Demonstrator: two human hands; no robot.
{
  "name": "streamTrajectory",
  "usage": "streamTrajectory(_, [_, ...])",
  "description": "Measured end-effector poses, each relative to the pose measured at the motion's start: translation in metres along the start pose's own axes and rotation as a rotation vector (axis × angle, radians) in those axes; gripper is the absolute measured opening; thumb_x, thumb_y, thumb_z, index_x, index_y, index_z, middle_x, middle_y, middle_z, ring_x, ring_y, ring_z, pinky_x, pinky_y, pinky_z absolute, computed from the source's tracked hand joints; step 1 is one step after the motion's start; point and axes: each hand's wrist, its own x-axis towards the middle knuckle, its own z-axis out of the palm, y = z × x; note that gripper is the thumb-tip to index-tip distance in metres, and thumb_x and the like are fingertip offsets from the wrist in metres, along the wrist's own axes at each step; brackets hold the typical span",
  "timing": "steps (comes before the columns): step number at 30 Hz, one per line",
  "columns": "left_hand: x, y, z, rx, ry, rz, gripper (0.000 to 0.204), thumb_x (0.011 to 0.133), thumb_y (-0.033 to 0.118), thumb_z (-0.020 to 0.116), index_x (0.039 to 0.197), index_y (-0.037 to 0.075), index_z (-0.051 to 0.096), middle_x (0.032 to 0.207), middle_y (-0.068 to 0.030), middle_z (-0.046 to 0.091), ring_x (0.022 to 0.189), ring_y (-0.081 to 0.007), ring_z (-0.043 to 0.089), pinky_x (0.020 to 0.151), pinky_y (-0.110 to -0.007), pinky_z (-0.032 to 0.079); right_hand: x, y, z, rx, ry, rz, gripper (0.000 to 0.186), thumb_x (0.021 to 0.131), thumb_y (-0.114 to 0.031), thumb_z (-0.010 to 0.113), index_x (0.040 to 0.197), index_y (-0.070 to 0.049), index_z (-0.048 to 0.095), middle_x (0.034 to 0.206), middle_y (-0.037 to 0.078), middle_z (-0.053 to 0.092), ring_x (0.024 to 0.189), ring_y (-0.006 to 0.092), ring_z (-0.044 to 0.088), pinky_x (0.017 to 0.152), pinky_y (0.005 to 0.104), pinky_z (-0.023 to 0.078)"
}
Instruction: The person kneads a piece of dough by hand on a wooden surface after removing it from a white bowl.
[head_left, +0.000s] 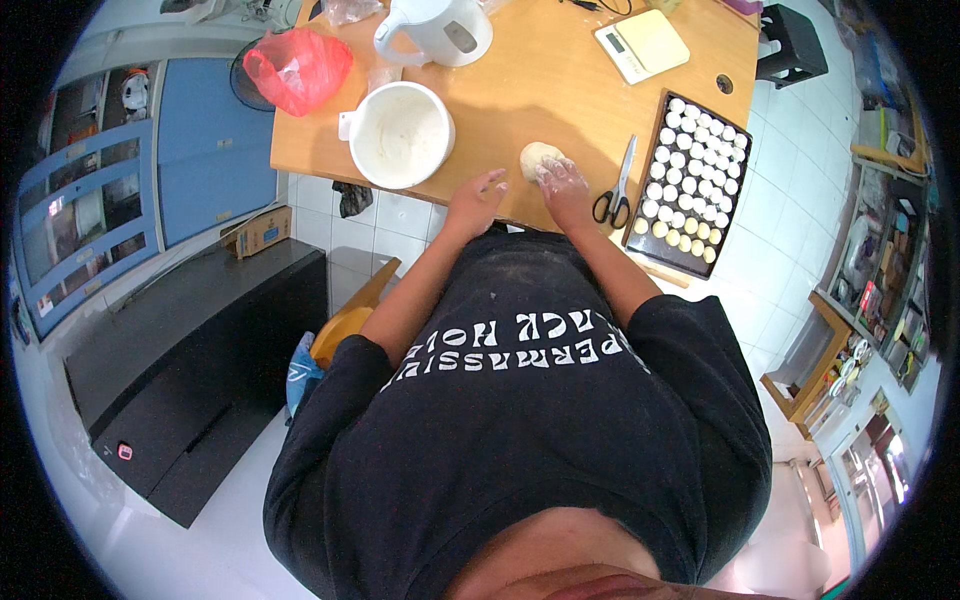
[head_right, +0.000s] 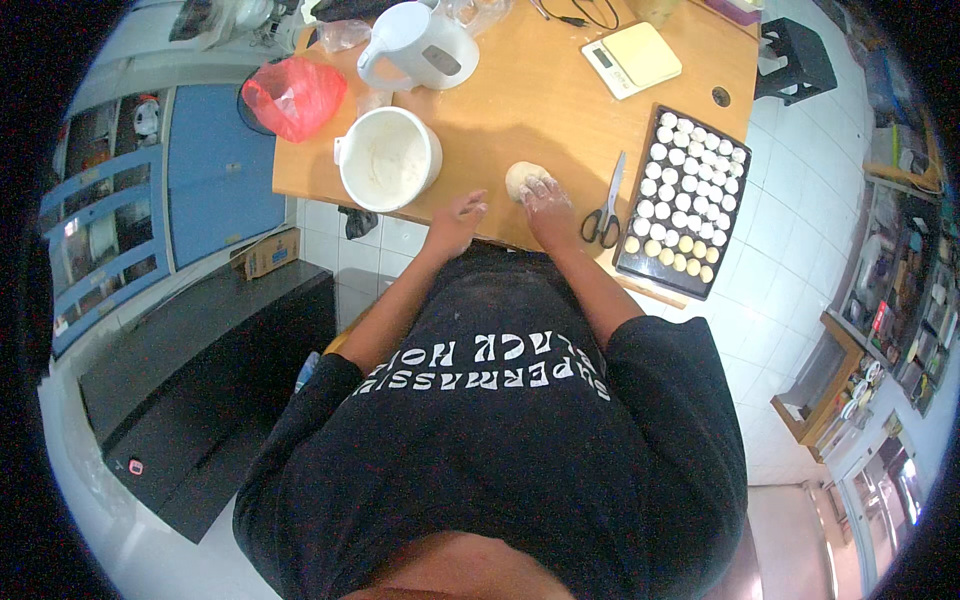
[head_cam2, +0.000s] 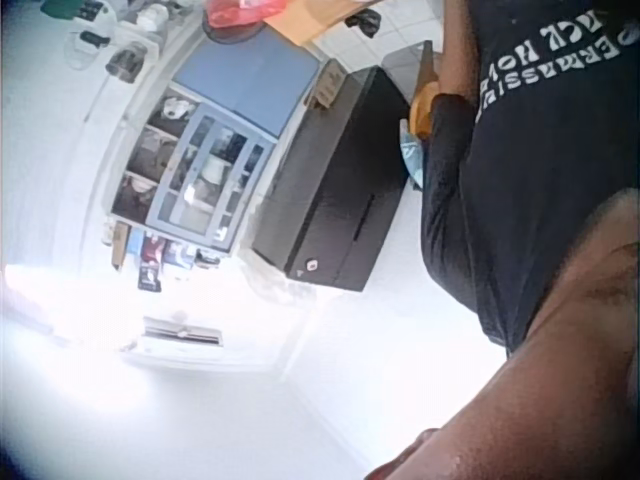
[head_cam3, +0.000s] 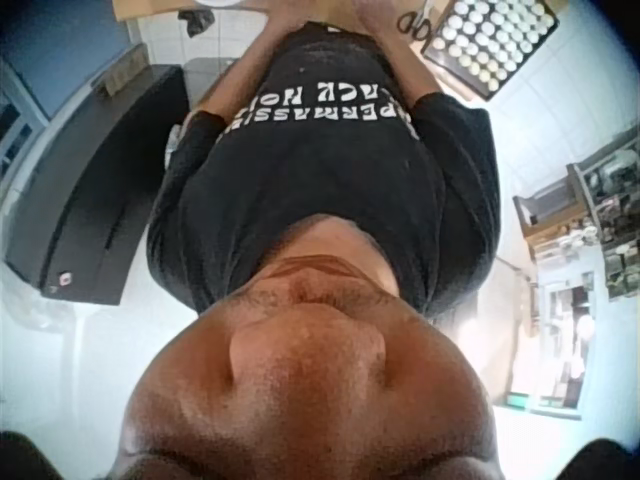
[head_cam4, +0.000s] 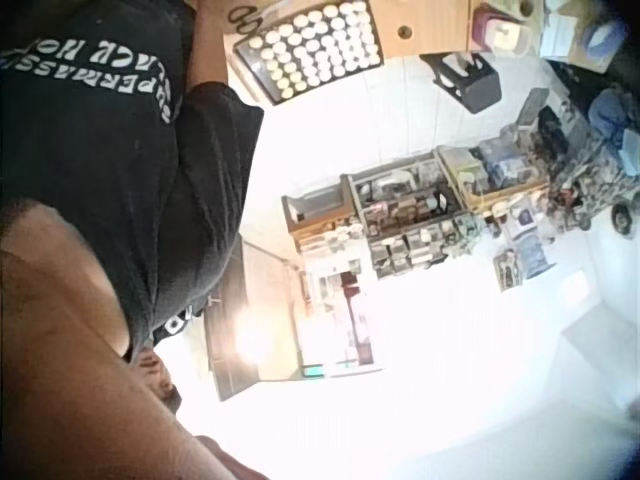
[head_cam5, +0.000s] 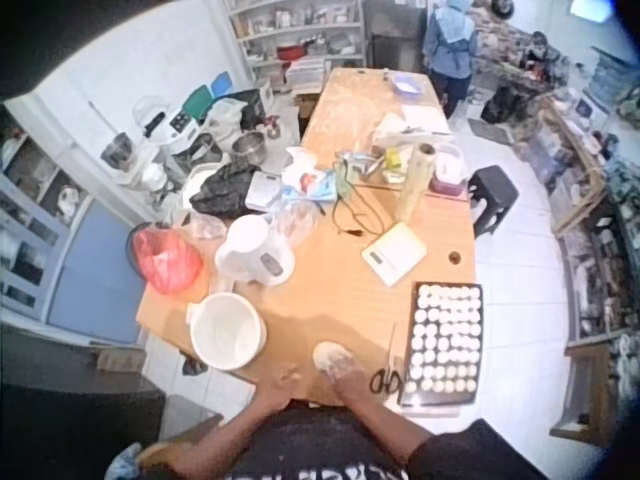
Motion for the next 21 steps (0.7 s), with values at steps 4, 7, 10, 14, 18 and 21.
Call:
streamTrajectory(4, [0.008, 0.006, 0.014, 0.098, -0.076, -0.006, 0.048, 0.101, 0.035, 0.064, 0.143, 0.012, 0.063, 0.136, -0.0211, 0.067, 0.126, -0.0340, 0.064, 0.106, -0.042, 0.049, 0.002, 0.004, 0.006, -0.006, 0.054, -0.062, 0.024, 0.095, -0.016, 0.064, 0.114, -0.005, 0.075, 0.124, 0.010, 0.072, 0.116, 0.0327, 0.065, 0.102, 0.0452, 0.053])
streamTrajectory(7, [0.012, 0.003, 0.019, 0.023, -0.085, 0.059, 0.046, 0.101, 0.036, 0.063, 0.142, 0.014, 0.064, 0.133, -0.0210, 0.068, 0.125, -0.0331, 0.065, 0.105, -0.042, 0.050, 0.006, 0.007, 0.012, -0.047, 0.085, -0.099, 0.024, 0.096, -0.015, 0.062, 0.114, -0.006, 0.075, 0.123, 0.011, 0.073, 0.114, 0.0329, 0.066, 0.101, 0.0455, 0.053])
streamTrajectory(10, [0.013, -0.001, 0.009, -0.070, -0.131, 0.016, 0.047, 0.101, 0.036, 0.063, 0.140, 0.010, 0.064, 0.130, -0.0203, 0.070, 0.124, -0.0324, 0.066, 0.105, -0.041, 0.050, 0.010, 0.010, 0.014, -0.050, -0.032, -0.012, 0.025, 0.096, -0.016, 0.061, 0.115, -0.007, 0.075, 0.126, 0.013, 0.072, 0.117, 0.0339, 0.065, 0.104, 0.0469, 0.051])
streamTrajectory(14, [0.011, -0.081, -0.036, 0.089, -0.098, -0.025, 0.044, 0.100, 0.035, 0.062, 0.134, 0.007, 0.068, 0.129, -0.0194, 0.071, 0.123, -0.0333, 0.066, 0.106, -0.041, 0.050, 0.021, -0.002, -0.026, -0.109, -0.152, 0.256, 0.029, 0.097, -0.015, 0.059, 0.120, -0.007, 0.074, 0.128, 0.018, 0.071, 0.118, 0.0361, 0.065, 0.108, 0.0488, 0.047])
streamTrajectory(18, [0.009, -0.180, -0.107, 0.194, 0.029, -0.229, 0.039, 0.097, 0.032, 0.060, 0.125, 0.008, 0.073, 0.128, -0.0206, 0.071, 0.123, -0.0362, 0.066, 0.107, -0.042, 0.050, 0.037, -0.028, -0.052, 0.076, 0.155, 0.233, 0.038, 0.093, -0.021, 0.065, 0.129, -0.009, 0.070, 0.134, 0.020, 0.067, 0.124, 0.0385, 0.062, 0.110, 0.0505, 0.046])
streamTrajectory(21, [0.016, -0.217, -0.160, 0.314, 0.140, -0.395, 0.040, 0.097, 0.036, 0.059, 0.123, 0.009, 0.073, 0.127, -0.0212, 0.071, 0.121, -0.0385, 0.066, 0.106, -0.044, 0.050, 0.040, -0.040, -0.021, -0.065, 0.027, 0.185, 0.053, 0.089, -0.026, 0.071, 0.139, -0.012, 0.064, 0.141, 0.022, 0.061, 0.132, 0.0412, 0.056, 0.114, 0.0533, 0.042])
